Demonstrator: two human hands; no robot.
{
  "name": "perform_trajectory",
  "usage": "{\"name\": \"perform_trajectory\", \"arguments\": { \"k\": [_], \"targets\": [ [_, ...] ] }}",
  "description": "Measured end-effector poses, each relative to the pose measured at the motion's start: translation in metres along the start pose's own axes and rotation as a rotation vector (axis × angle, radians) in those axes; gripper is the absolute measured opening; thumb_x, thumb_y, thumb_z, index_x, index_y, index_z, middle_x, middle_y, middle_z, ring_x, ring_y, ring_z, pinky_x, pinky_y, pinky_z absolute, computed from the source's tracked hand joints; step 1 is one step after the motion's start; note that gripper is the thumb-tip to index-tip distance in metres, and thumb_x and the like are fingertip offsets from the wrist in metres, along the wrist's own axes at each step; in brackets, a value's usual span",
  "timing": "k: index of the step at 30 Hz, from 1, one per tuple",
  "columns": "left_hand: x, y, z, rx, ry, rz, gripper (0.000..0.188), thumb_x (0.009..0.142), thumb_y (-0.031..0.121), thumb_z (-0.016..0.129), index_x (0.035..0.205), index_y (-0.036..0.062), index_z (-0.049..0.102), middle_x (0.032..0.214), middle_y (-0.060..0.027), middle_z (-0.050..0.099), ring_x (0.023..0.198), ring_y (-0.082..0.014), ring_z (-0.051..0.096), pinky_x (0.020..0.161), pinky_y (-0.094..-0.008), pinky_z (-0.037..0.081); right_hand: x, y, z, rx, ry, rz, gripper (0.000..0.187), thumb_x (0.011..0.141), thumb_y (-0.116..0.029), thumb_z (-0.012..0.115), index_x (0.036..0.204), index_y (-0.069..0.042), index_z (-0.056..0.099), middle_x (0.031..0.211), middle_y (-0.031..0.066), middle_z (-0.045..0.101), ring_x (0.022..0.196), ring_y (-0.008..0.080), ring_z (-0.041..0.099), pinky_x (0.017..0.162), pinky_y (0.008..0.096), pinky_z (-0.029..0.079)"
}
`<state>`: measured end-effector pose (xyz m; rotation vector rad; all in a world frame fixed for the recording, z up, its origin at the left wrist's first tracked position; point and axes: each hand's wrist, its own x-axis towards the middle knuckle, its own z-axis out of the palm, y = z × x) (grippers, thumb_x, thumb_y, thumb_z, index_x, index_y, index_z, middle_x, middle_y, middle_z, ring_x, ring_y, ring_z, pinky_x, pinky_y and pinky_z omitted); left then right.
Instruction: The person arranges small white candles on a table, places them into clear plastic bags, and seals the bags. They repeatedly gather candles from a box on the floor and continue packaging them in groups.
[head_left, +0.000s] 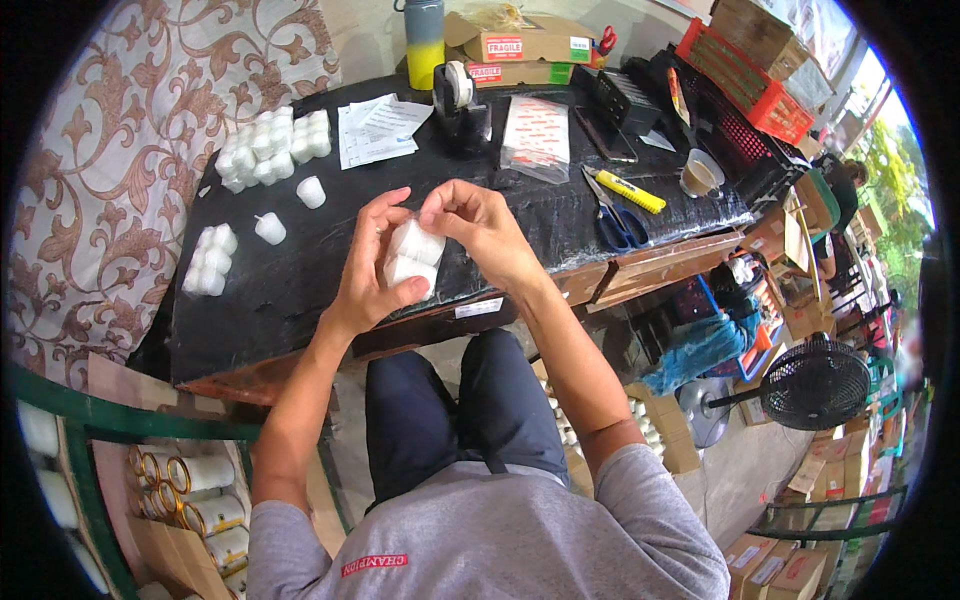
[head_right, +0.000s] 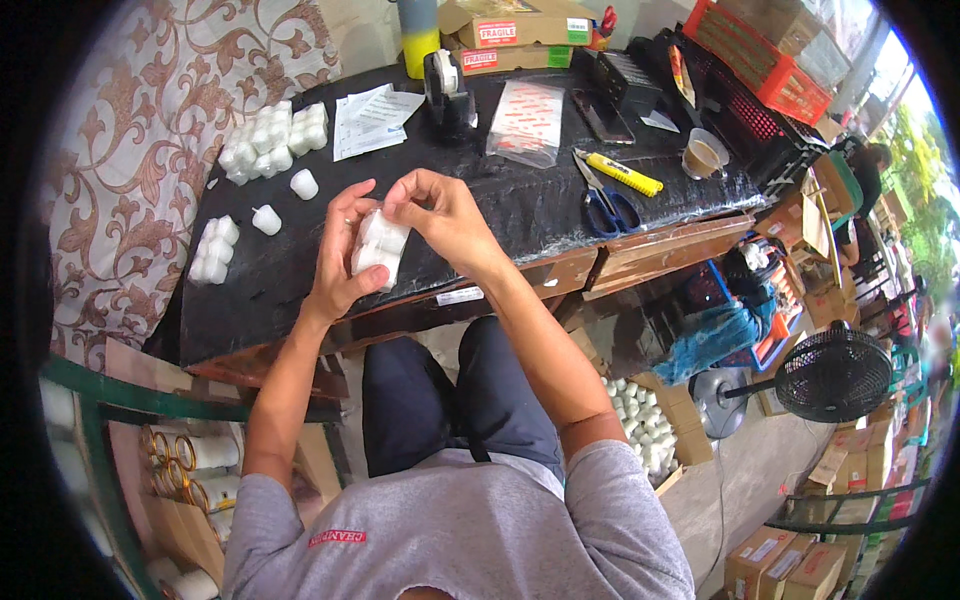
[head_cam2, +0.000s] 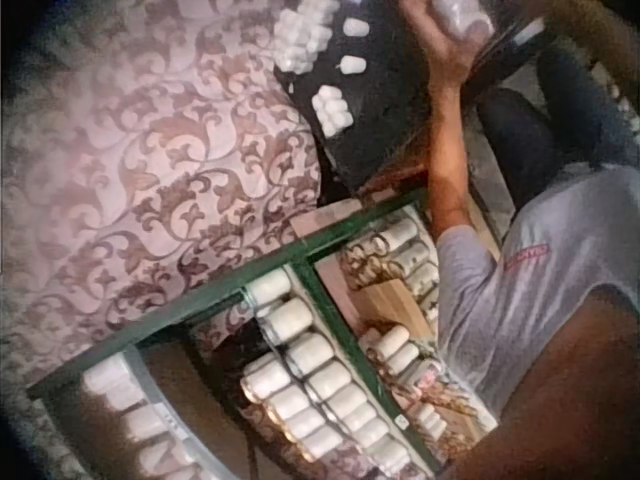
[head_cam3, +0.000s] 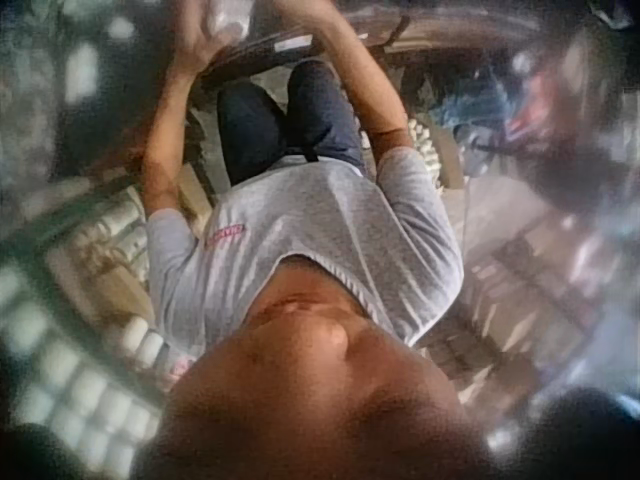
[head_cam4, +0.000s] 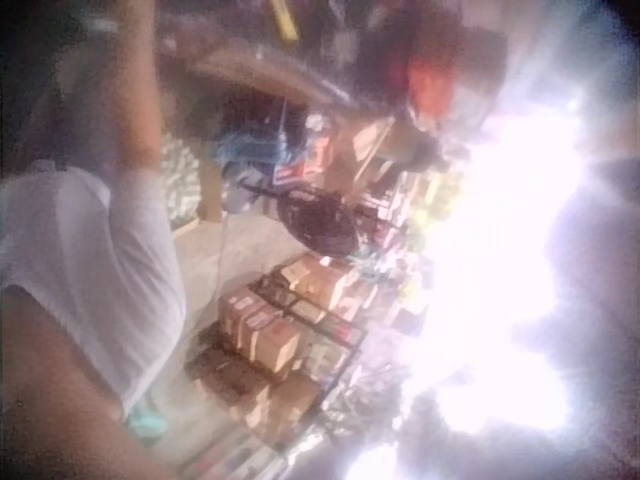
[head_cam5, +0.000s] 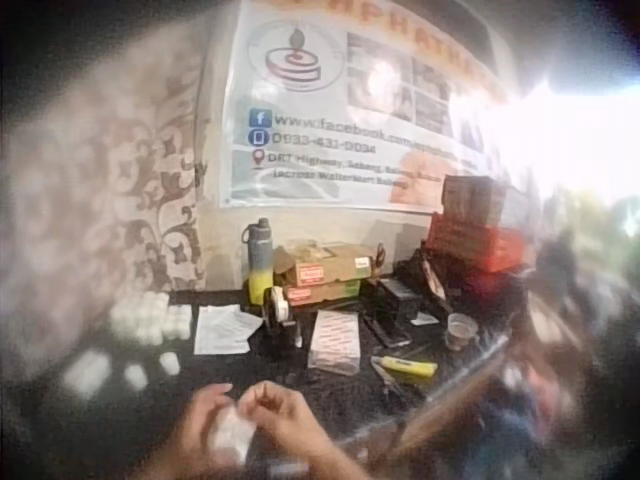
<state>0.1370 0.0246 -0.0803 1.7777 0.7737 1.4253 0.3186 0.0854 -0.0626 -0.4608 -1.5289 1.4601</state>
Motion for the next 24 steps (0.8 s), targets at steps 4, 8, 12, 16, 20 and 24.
{"name": "perform_trajectory", "arguments": {
  "k": [4,8,12,16,20,24],
  "targets": [
    [0.005,0.001,-0.001,0.082,0.043,-0.032,0.081,0.071,0.031,0.077,0.140,0.0026,0.044,0.108,-0.0072,0.049,0.098,-0.0180,0.052,0.087,-0.0319,0.043,0.006,-0.009,0.009,-0.300,0.065,-0.181,0.007,0.084,0.004,0.066,0.090,0.000,0.066,0.086,0.0070,0.068,0.084,0.0144,0.064,0.072,0.0306,0.051],
    [0.006,-0.001,-0.004,0.108,0.092,-0.047,0.053,0.073,0.027,0.073,0.117,0.0022,0.058,0.104,-0.0074,0.053,0.094,-0.0179,0.054,0.084,-0.0311,0.044,0.015,-0.031,0.005,-0.679,-0.124,-0.441,0.011,0.080,0.002,0.064,0.088,-0.001,0.070,0.085,0.0117,0.068,0.084,0.0246,0.067,0.073,0.0327,0.052],
    [0.008,-0.005,-0.006,0.206,0.142,-0.004,0.045,0.075,0.026,0.068,0.112,0.0038,0.059,0.104,-0.0076,0.056,0.094,-0.0171,0.055,0.084,-0.0303,0.044,0.081,-0.034,-0.043,-0.618,0.081,-0.223,0.012,0.087,0.001,0.063,0.095,0.000,0.072,0.090,0.0059,0.072,0.085,0.0119,0.066,0.080,0.0280,0.053],
    [0.015,-0.007,0.003,0.236,0.162,0.074,0.037,0.075,0.022,0.065,0.107,0.0044,0.059,0.105,-0.0089,0.058,0.095,-0.0170,0.056,0.084,-0.0305,0.045,0.177,0.007,-0.150,-0.873,0.471,-0.121,0.014,0.085,-0.012,0.072,0.090,0.001,0.071,0.075,0.0092,0.070,0.065,0.0203,0.065,0.061,0.0362,0.052],
    [0.005,-0.004,0.006,0.297,0.249,0.117,0.033,0.077,0.018,0.066,0.107,0.0039,0.062,0.105,-0.0103,0.059,0.093,-0.0190,0.058,0.084,-0.0327,0.047,0.210,0.016,-0.137,-0.378,0.254,0.327,0.012,0.087,-0.008,0.073,0.093,0.001,0.067,0.081,0.0098,0.072,0.064,0.0144,0.065,0.053,0.0297,0.050],
    [0.004,0.000,0.015,0.411,0.264,0.288,0.026,0.079,0.014,0.067,0.104,0.0046,0.066,0.106,-0.0142,0.064,0.097,-0.0234,0.062,0.086,-0.0357,0.049,0.210,0.025,-0.135,-0.279,0.401,0.132,0.016,0.084,0.001,0.073,0.097,0.004,0.065,0.080,0.0100,0.070,0.065,0.0143,0.066,0.058,0.0256,0.054]
  ]
}}
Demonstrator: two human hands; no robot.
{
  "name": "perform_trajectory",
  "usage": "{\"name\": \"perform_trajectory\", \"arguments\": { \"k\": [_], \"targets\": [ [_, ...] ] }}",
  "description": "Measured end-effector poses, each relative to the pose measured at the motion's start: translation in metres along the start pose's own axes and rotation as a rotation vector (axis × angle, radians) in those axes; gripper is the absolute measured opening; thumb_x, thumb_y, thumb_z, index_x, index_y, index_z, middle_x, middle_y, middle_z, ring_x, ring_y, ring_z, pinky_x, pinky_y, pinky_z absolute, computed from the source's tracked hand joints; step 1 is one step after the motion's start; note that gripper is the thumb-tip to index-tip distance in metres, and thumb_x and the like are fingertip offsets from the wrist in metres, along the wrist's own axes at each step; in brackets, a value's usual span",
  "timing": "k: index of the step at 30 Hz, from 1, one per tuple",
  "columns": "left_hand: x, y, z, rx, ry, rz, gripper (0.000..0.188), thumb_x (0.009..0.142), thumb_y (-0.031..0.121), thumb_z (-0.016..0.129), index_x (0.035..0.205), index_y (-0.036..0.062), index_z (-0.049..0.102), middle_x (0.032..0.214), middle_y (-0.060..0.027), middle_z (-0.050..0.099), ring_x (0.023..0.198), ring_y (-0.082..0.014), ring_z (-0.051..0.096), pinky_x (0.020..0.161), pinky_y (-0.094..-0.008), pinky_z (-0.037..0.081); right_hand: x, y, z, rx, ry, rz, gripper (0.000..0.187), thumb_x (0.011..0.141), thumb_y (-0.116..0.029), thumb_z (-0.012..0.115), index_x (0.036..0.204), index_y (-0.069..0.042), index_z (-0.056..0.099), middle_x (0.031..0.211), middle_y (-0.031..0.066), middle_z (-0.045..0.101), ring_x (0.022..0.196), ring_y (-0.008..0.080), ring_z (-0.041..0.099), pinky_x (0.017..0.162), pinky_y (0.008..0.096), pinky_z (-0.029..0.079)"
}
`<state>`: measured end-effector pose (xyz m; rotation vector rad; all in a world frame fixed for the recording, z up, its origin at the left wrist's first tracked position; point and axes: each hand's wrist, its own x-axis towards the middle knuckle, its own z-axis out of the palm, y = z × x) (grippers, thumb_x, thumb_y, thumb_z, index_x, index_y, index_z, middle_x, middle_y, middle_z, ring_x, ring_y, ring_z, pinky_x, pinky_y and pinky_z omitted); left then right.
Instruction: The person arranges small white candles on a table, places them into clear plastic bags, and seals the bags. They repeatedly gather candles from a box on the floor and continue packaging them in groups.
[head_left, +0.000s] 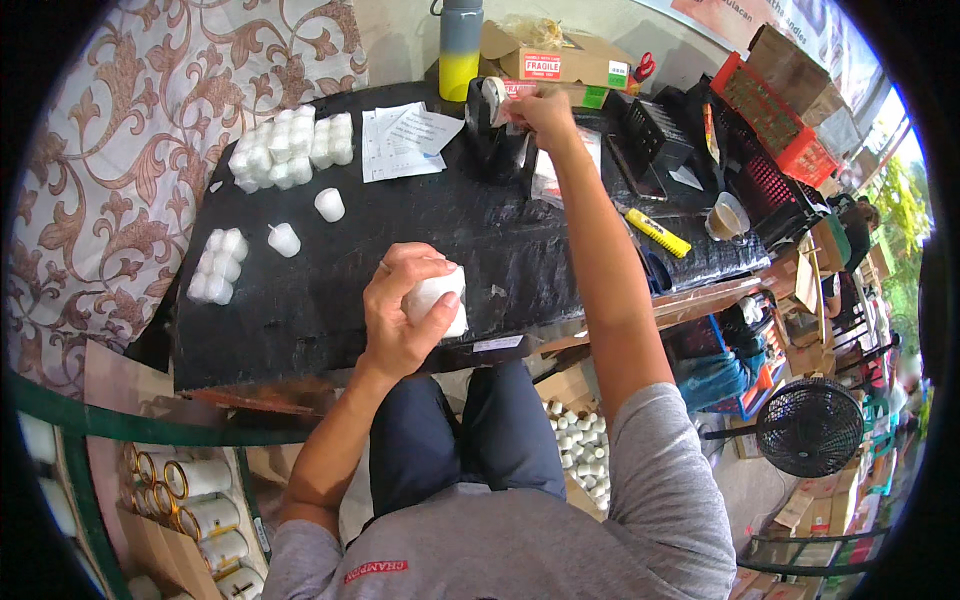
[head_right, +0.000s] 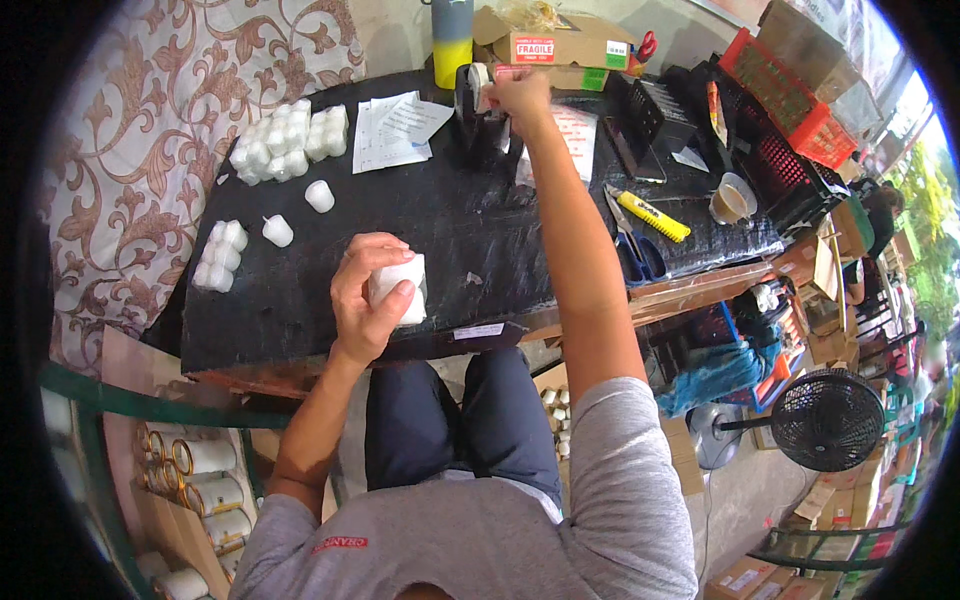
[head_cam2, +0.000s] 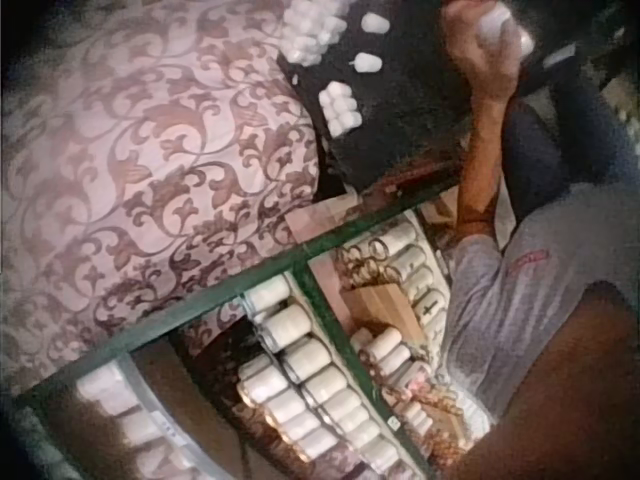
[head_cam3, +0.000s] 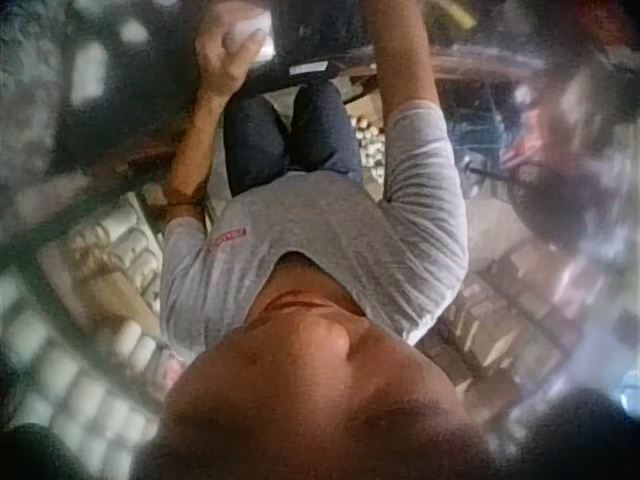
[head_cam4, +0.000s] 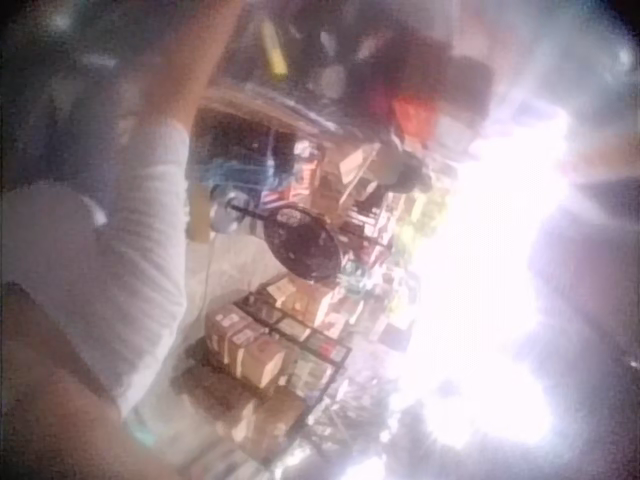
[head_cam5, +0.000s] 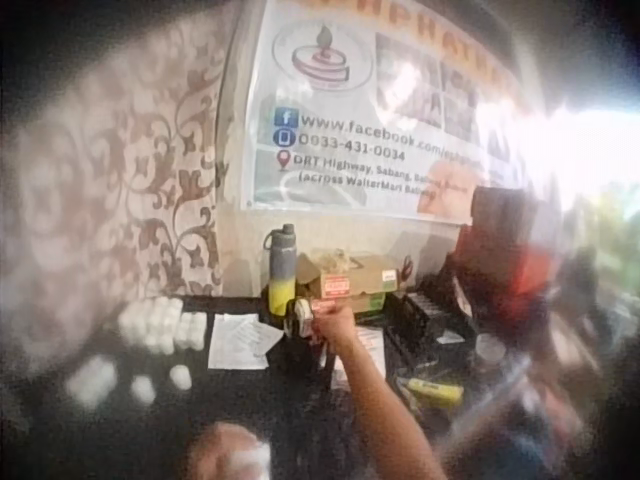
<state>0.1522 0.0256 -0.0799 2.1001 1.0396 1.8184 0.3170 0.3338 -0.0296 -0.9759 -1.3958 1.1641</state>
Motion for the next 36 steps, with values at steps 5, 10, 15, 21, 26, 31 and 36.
{"name": "perform_trajectory", "arguments": {
  "k": [5,10,15,21,26,31,36],
  "targets": [
    [-0.012,0.009,0.000,0.085,0.076,-0.005,0.023,0.080,0.009,0.068,0.103,0.0048,0.067,0.109,-0.0162,0.065,0.099,-0.0260,0.063,0.087,-0.0377,0.050,-0.100,-0.022,-0.009,0.145,-0.030,-0.092,0.021,0.085,-0.002,0.074,0.103,0.004,0.065,0.087,0.0097,0.071,0.072,0.0132,0.068,0.065,0.0239,0.055],
    [-0.014,0.014,0.011,0.097,0.103,0.075,0.022,0.081,0.005,0.069,0.103,0.0055,0.066,0.118,-0.0204,0.065,0.103,-0.0283,0.066,0.089,-0.0390,0.053,-0.104,0.030,-0.025,-0.294,0.000,0.041,0.023,0.079,-0.006,0.072,0.100,0.003,0.072,0.084,0.0139,0.073,0.074,0.0182,0.070,0.068,0.0291,0.056],
    [-0.018,0.011,0.017,0.106,0.121,0.150,0.022,0.082,0.002,0.069,0.103,0.0058,0.065,0.129,-0.0254,0.061,0.109,-0.0332,0.067,0.089,-0.0411,0.056,-0.082,0.014,-0.034,-1.138,0.151,-0.180,0.019,0.068,-0.017,0.072,0.081,-0.005,0.078,0.082,0.0210,0.073,0.082,0.0373,0.072,0.078,0.0441,0.057],
    [-0.021,0.013,0.021,0.159,0.148,0.263,0.020,0.082,0.003,0.070,0.101,0.0036,0.065,0.135,-0.0303,0.056,0.109,-0.0397,0.067,0.089,-0.0454,0.058,-0.204,-0.057,-0.016,-0.045,-0.479,0.284,0.020,0.086,-0.020,0.070,0.087,0.000,0.072,0.071,0.0052,0.069,0.059,0.0099,0.063,0.055,0.0189,0.050],
    [-0.019,0.015,0.024,0.279,0.108,0.317,0.018,0.081,0.004,0.071,0.097,0.0010,0.064,0.139,-0.0317,0.052,0.108,-0.0404,0.067,0.087,-0.0459,0.060,-0.253,-0.070,-0.003,0.145,-0.530,0.446,0.023,0.089,-0.023,0.073,0.080,-0.002,0.069,0.065,0.0018,0.062,0.054,0.0086,0.058,0.048,0.0210,0.042],
    [-0.018,0.017,0.026,0.280,0.106,0.332,0.016,0.081,0.003,0.071,0.095,0.0010,0.063,0.136,-0.0301,0.056,0.106,-0.0393,0.067,0.086,-0.0453,0.058,-0.262,-0.073,-0.001,0.170,-0.558,0.435,0.023,0.090,-0.022,0.073,0.078,-0.003,0.068,0.063,0.0019,0.061,0.053,0.0076,0.057,0.048,0.0202,0.040],
    [-0.018,0.014,0.022,0.299,0.097,0.348,0.014,0.083,0.001,0.067,0.096,0.0029,0.060,0.117,-0.0223,0.067,0.097,-0.0347,0.067,0.082,-0.0437,0.055,-0.275,-0.071,0.001,0.207,-0.554,0.470,0.023,0.093,-0.021,0.071,0.079,-0.002,0.069,0.064,0.0023,0.061,0.054,0.0078,0.057,0.049,0.0198,0.041]
  ]
}}
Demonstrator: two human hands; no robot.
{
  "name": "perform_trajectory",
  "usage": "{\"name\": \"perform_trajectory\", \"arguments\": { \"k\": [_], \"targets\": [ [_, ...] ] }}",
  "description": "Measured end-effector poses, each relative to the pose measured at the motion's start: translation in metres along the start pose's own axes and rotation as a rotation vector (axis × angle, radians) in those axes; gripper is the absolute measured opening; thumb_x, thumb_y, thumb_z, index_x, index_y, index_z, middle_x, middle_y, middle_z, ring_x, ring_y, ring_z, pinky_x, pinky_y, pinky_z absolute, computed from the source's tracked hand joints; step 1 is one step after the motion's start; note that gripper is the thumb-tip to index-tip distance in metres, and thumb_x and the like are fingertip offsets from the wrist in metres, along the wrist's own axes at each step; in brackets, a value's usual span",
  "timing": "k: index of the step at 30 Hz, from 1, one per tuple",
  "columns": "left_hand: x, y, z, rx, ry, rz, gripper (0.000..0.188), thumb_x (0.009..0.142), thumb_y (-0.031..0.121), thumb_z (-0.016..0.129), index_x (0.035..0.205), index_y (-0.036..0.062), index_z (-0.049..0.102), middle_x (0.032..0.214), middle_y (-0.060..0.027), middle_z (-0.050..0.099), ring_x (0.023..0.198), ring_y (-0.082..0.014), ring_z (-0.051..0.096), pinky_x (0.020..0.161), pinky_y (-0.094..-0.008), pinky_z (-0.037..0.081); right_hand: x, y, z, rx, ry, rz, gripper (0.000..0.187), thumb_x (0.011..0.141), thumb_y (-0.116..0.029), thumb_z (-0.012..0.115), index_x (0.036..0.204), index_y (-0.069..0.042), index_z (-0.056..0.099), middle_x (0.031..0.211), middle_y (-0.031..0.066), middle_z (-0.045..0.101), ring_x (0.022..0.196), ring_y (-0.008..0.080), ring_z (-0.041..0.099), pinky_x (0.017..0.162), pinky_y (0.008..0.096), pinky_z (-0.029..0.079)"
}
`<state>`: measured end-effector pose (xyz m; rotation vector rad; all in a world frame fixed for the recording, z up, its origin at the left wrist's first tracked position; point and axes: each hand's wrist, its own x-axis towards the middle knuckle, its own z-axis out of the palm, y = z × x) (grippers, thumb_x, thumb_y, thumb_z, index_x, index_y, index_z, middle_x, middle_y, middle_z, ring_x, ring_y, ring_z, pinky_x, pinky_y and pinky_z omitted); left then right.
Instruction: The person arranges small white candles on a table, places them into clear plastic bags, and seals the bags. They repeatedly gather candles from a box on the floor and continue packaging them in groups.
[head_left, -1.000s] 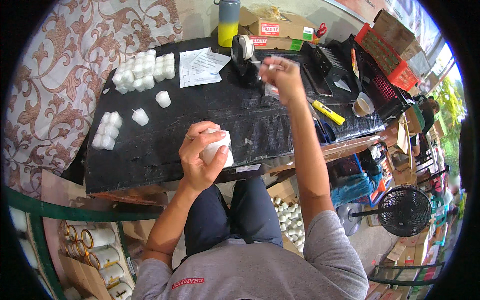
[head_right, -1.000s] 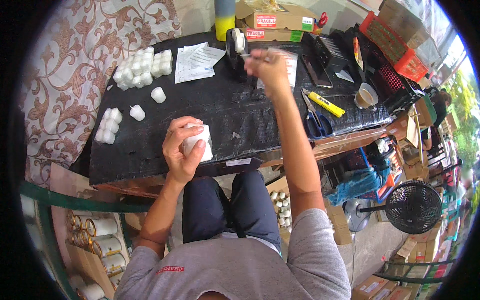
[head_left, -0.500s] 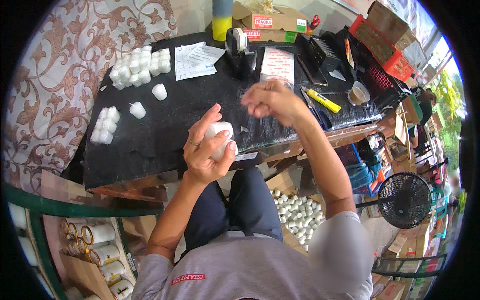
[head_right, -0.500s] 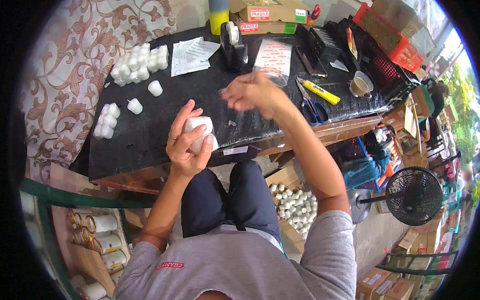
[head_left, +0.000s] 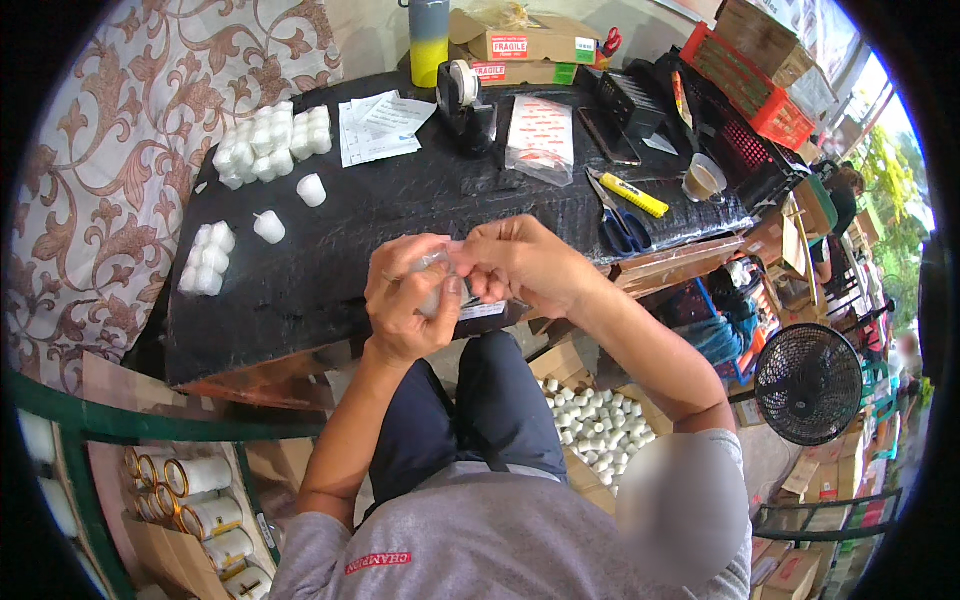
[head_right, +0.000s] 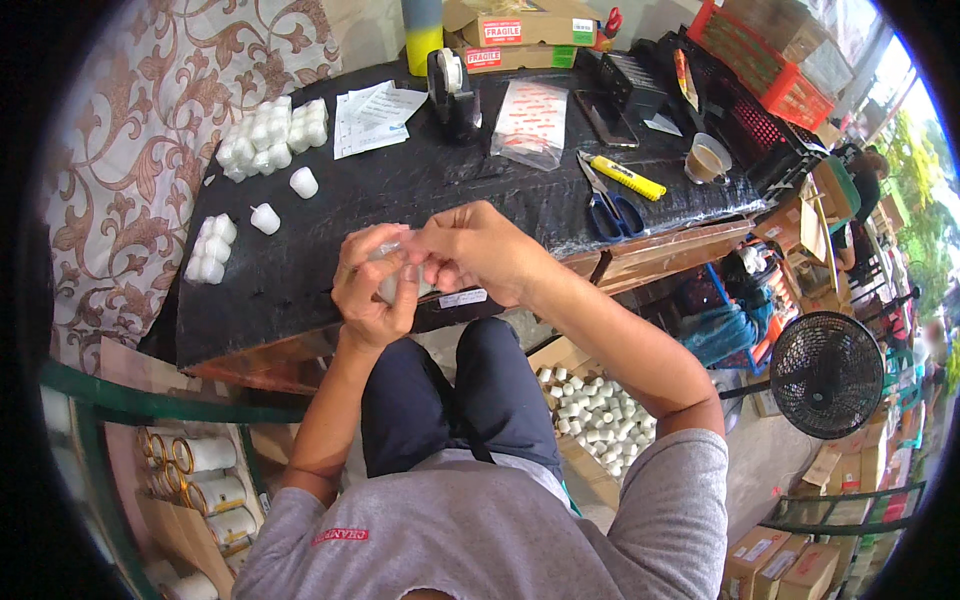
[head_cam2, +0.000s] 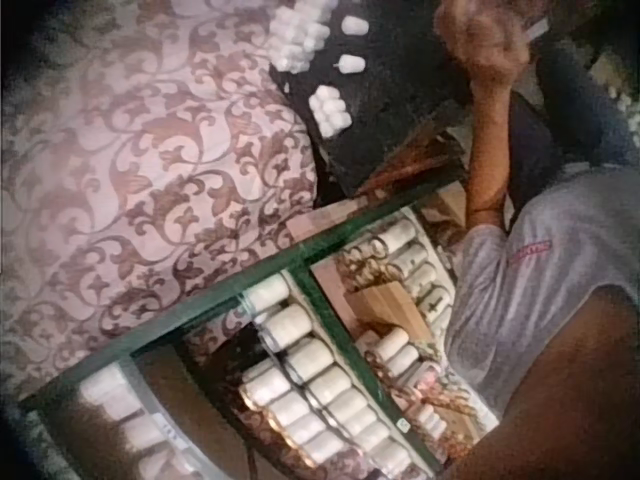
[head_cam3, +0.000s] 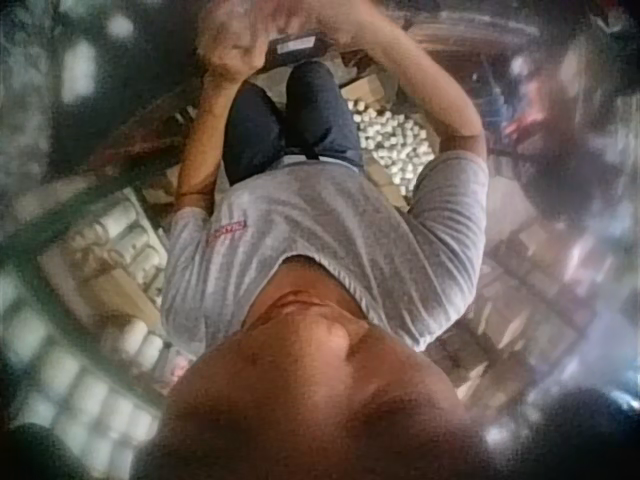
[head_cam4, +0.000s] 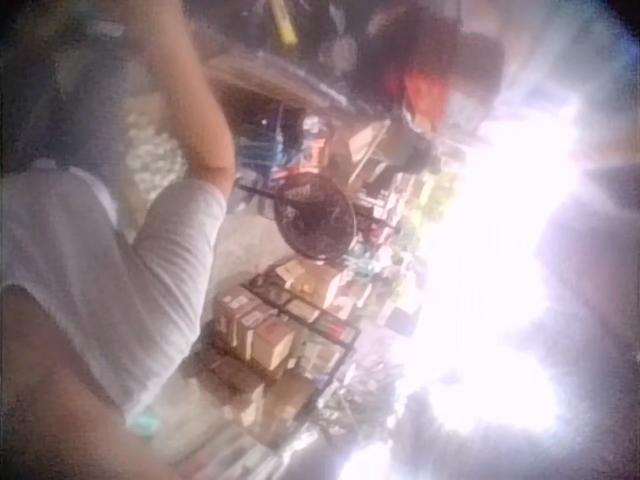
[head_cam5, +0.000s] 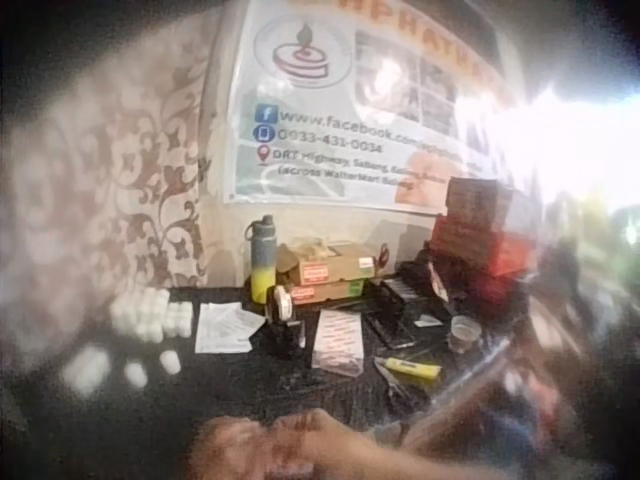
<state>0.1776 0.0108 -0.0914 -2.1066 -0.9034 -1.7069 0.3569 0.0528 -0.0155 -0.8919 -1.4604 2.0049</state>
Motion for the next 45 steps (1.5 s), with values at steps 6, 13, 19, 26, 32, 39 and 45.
{"name": "perform_trajectory", "arguments": {
  "k": [6,13,19,26,32,39,45],
  "targets": [
    [-0.003,-0.006,0.003,-0.054,0.089,-0.095,0.016,0.085,0.002,0.064,0.096,0.0052,0.052,0.109,-0.0172,0.067,0.094,-0.0334,0.066,0.083,-0.0434,0.052,-0.028,0.014,0.010,-0.077,0.014,-0.146,0.033,0.088,-0.007,0.074,0.116,0.003,0.061,0.091,0.0069,0.067,0.080,0.0098,0.062,0.072,0.0247,0.052],
    [-0.002,-0.005,0.003,-0.220,0.209,-0.281,0.018,0.093,0.007,0.060,0.108,0.0026,0.052,0.109,-0.0174,0.066,0.097,-0.0292,0.065,0.087,-0.0414,0.051,-0.011,0.063,0.045,-0.032,0.267,-0.321,0.045,0.086,-0.002,0.077,0.120,-0.005,0.049,0.105,0.0037,0.045,0.079,0.0077,0.058,0.063,0.0198,0.050],
    [0.002,-0.014,-0.001,-0.272,0.182,-0.515,0.025,0.100,0.020,0.061,0.116,0.0015,0.055,0.111,-0.0135,0.064,0.101,-0.0230,0.062,0.090,-0.0373,0.049,0.018,0.072,0.056,-0.055,0.357,-0.420,0.042,0.089,-0.006,0.075,0.120,-0.004,0.047,0.097,0.0065,0.050,0.069,0.0089,0.057,0.061,0.0232,0.051],
    [-0.006,-0.035,-0.016,-0.311,-0.167,-0.680,0.081,0.089,0.037,0.075,0.151,0.0056,0.032,0.138,-0.0201,0.047,0.124,-0.0293,0.049,0.104,-0.0413,0.042,0.055,0.076,0.033,-0.526,0.392,-0.776,0.050,0.083,-0.003,0.074,0.126,-0.002,0.048,0.083,0.0106,0.060,0.076,0.0233,0.062,0.070,0.0363,0.051],
    [0.008,-0.032,-0.045,-0.171,-0.623,-0.568,0.112,0.074,0.013,0.083,0.162,0.0141,0.013,0.153,-0.0212,0.037,0.140,-0.0368,0.040,0.117,-0.0458,0.030,0.029,0.072,-0.007,-0.944,0.385,-0.708,0.067,0.076,-0.005,0.078,0.137,-0.006,0.050,0.104,0.0127,0.069,0.108,0.0331,0.059,0.095,0.0431,0.046],
    [0.099,-0.127,-0.014,0.352,-0.441,-0.703,0.078,0.077,0.032,0.080,0.141,0.0076,0.042,0.120,-0.0257,0.064,0.111,-0.0406,0.063,0.097,-0.0468,0.048,-0.030,0.095,-0.063,-0.568,0.748,-0.698,0.034,0.088,-0.003,0.069,0.122,-0.004,0.063,0.104,0.0066,0.070,0.092,0.0157,0.065,0.086,0.0324,0.050],
    [0.133,-0.245,-0.015,1.126,-0.486,-0.740,0.074,0.076,0.042,0.074,0.134,0.0029,0.049,0.126,-0.0251,0.061,0.124,-0.0415,0.053,0.097,-0.0530,0.047,-0.085,0.160,-0.090,-0.148,0.923,-0.523,0.015,0.093,-0.009,0.070,0.102,0.000,0.064,0.095,0.0032,0.066,0.089,0.0108,0.062,0.084,0.0266,0.048]
  ]
}}
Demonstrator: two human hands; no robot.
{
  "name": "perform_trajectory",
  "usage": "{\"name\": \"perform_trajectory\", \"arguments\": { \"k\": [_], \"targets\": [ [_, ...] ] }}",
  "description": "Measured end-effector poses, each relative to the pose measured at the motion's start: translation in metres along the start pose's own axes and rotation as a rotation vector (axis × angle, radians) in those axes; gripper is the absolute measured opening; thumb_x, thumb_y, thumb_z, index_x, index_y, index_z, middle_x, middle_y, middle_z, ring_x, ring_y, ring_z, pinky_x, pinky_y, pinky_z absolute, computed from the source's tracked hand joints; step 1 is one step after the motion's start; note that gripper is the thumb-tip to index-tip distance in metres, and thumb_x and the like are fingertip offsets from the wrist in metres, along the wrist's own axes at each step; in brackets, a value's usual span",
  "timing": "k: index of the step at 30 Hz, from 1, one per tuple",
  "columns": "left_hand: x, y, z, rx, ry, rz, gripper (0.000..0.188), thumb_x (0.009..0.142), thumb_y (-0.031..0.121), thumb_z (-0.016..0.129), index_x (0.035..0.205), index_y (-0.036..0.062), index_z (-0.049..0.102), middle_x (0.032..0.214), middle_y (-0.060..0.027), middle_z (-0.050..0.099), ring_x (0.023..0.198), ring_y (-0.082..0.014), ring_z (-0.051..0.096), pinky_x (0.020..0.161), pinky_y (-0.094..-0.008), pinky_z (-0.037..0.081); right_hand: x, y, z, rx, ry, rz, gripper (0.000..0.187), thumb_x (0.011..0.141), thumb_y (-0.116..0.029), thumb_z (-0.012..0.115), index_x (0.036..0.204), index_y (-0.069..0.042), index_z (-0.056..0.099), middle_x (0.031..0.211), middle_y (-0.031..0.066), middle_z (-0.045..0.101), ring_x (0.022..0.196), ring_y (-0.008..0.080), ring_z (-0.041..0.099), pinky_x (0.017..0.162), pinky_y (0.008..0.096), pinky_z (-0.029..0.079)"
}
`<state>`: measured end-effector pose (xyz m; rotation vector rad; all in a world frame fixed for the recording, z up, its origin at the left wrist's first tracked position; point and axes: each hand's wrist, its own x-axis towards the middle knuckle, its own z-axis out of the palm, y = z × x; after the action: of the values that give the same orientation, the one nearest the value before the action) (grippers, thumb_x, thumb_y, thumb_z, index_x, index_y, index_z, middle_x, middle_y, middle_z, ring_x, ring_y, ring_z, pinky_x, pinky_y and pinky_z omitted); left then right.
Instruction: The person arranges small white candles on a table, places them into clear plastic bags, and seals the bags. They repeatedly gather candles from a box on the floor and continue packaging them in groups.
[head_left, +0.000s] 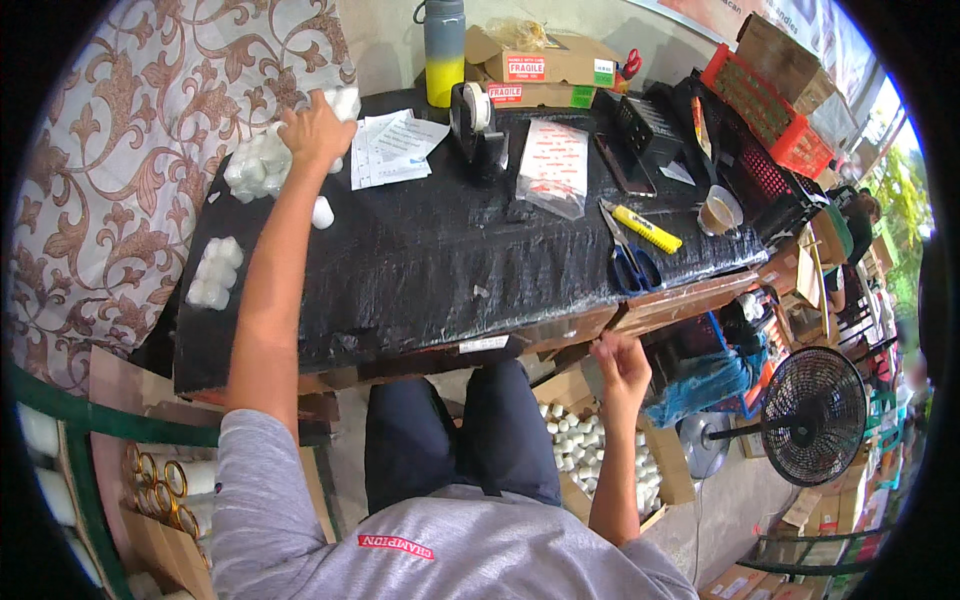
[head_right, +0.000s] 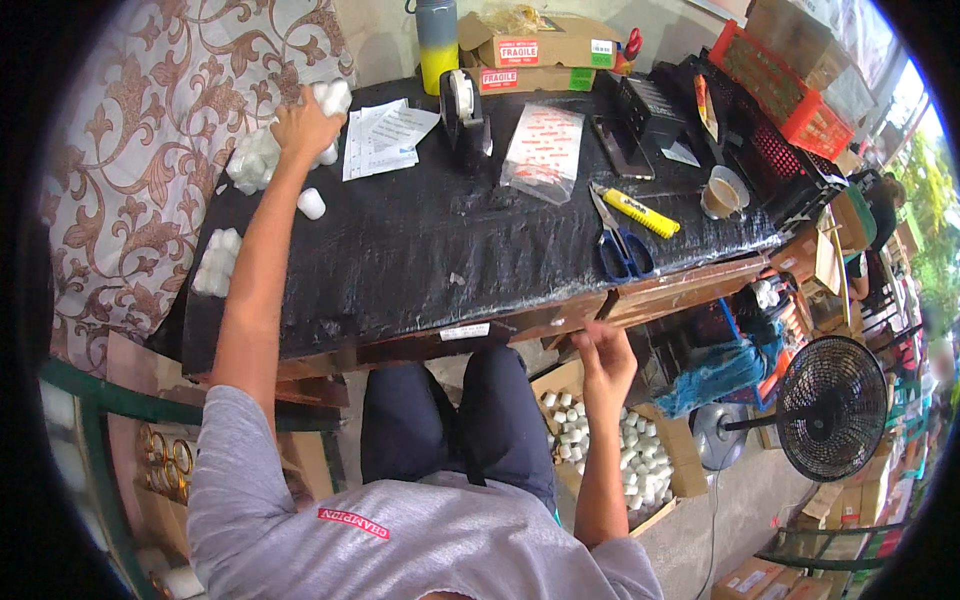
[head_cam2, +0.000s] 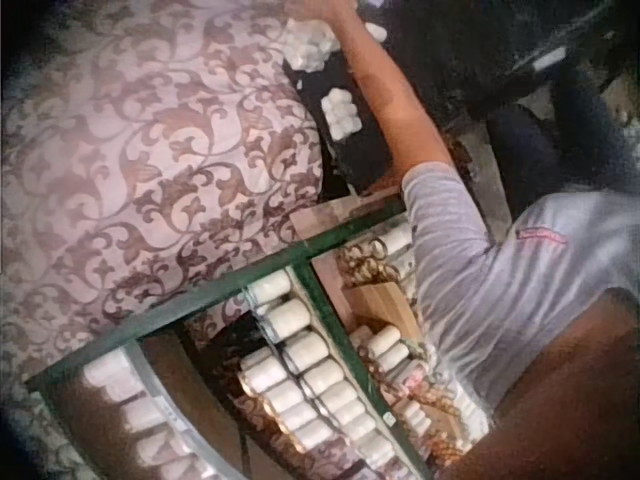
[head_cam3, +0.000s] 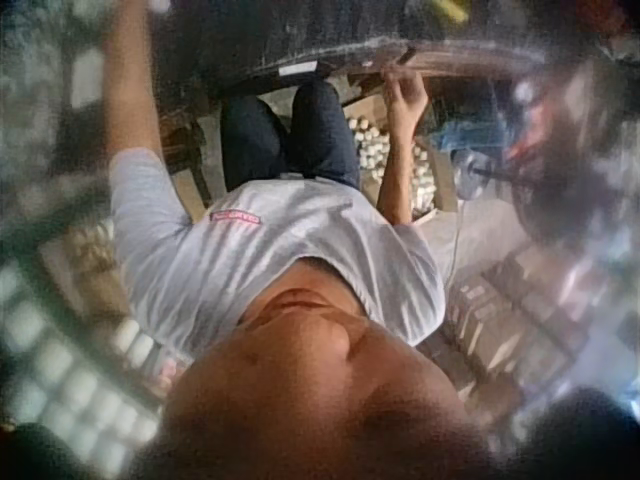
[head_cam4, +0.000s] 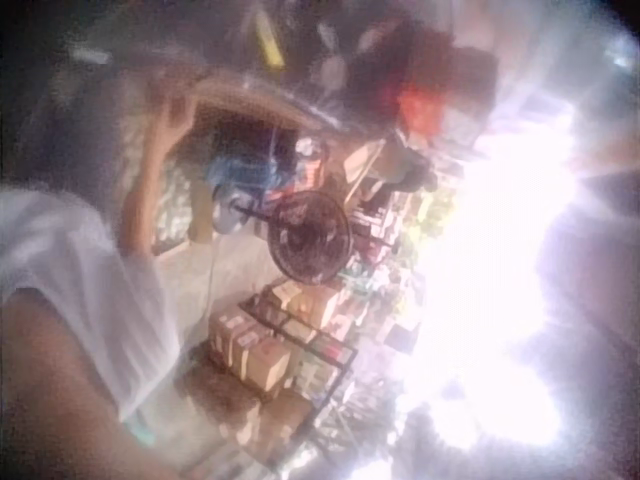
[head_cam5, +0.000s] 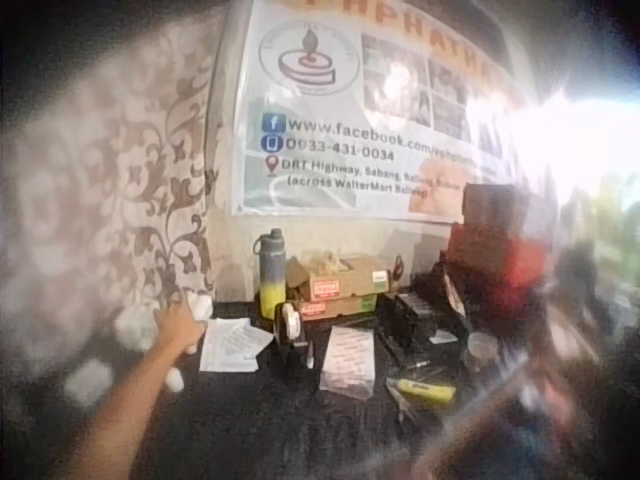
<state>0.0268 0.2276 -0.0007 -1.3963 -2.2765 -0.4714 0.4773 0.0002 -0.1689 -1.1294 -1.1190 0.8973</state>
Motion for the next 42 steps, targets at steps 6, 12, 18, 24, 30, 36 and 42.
{"name": "perform_trajectory", "arguments": {
  "k": [6,12,18,24,30,36,42],
  "targets": [
    [0.010,0.000,0.039,0.203,-0.006,-0.132,0.063,0.078,0.037,0.072,0.128,0.0024,0.056,0.135,-0.0169,0.053,0.124,-0.0341,0.051,0.094,-0.0498,0.050,-0.023,0.031,-0.021,0.066,0.093,0.180,0.012,0.093,-0.010,0.070,0.099,-0.003,0.064,0.090,0.0009,0.066,0.083,0.0083,0.060,0.074,0.0230,0.044],
    [0.008,-0.015,0.031,0.124,-0.035,-0.131,0.081,0.081,0.062,0.068,0.133,0.0008,0.056,0.139,-0.0197,0.053,0.131,-0.0375,0.048,0.097,-0.0521,0.049,-0.011,0.036,-0.017,-0.056,0.002,0.088,0.007,0.094,-0.002,0.067,0.100,0.001,0.064,0.092,0.0048,0.068,0.086,0.0106,0.063,0.081,0.0245,0.049],
    [0.042,-0.166,0.058,0.083,0.262,-0.400,0.096,0.085,0.081,0.042,0.149,0.0101,0.045,0.146,-0.0239,0.050,0.133,-0.0455,0.048,0.109,-0.0588,0.037,-0.004,0.055,-0.007,-0.044,-0.081,0.073,0.007,0.095,-0.004,0.067,0.099,0.001,0.064,0.092,0.0029,0.067,0.085,0.0095,0.063,0.079,0.0239,0.049],
    [0.046,-0.343,0.100,-0.188,-0.239,-0.463,0.069,0.076,0.035,0.073,0.132,-0.0035,0.058,0.134,-0.0299,0.058,0.126,-0.0423,0.056,0.104,-0.0508,0.045,-0.008,0.086,-0.025,-0.111,-0.061,0.154,0.008,0.095,-0.008,0.067,0.098,-0.001,0.065,0.089,0.0028,0.068,0.080,0.0094,0.062,0.075,0.0246,0.049],
    [0.028,-0.274,0.061,-0.201,0.382,-0.077,0.047,0.066,0.005,0.071,0.112,0.0011,0.064,0.113,-0.0230,0.064,0.107,-0.0420,0.063,0.094,-0.0486,0.050,-0.003,0.079,-0.005,-0.119,-0.031,0.231,0.006,0.095,-0.009,0.065,0.097,-0.004,0.065,0.086,0.0003,0.067,0.079,0.0080,0.062,0.069,0.0223,0.046],
    [0.010,-0.170,0.027,-0.137,0.116,0.175,0.047,0.070,-0.005,0.065,0.116,-0.0008,0.061,0.131,-0.0216,0.052,0.121,-0.0414,0.051,0.105,-0.0454,0.044,0.007,0.087,0.004,-0.117,-0.099,0.174,0.005,0.094,-0.001,0.064,0.099,0.000,0.066,0.085,0.0039,0.069,0.077,0.0090,0.064,0.068,0.0238,0.047],
    [0.000,-0.195,0.029,-0.169,0.105,0.311,0.052,0.078,0.000,0.064,0.129,0.0054,0.060,0.146,-0.0179,0.047,0.133,-0.0358,0.046,0.112,-0.0440,0.040,-0.007,0.104,-0.003,-0.088,-0.147,0.179,0.005,0.096,-0.003,0.064,0.099,0.001,0.065,0.089,0.0055,0.069,0.082,0.0122,0.066,0.076,0.0256,0.051]
  ]
}}
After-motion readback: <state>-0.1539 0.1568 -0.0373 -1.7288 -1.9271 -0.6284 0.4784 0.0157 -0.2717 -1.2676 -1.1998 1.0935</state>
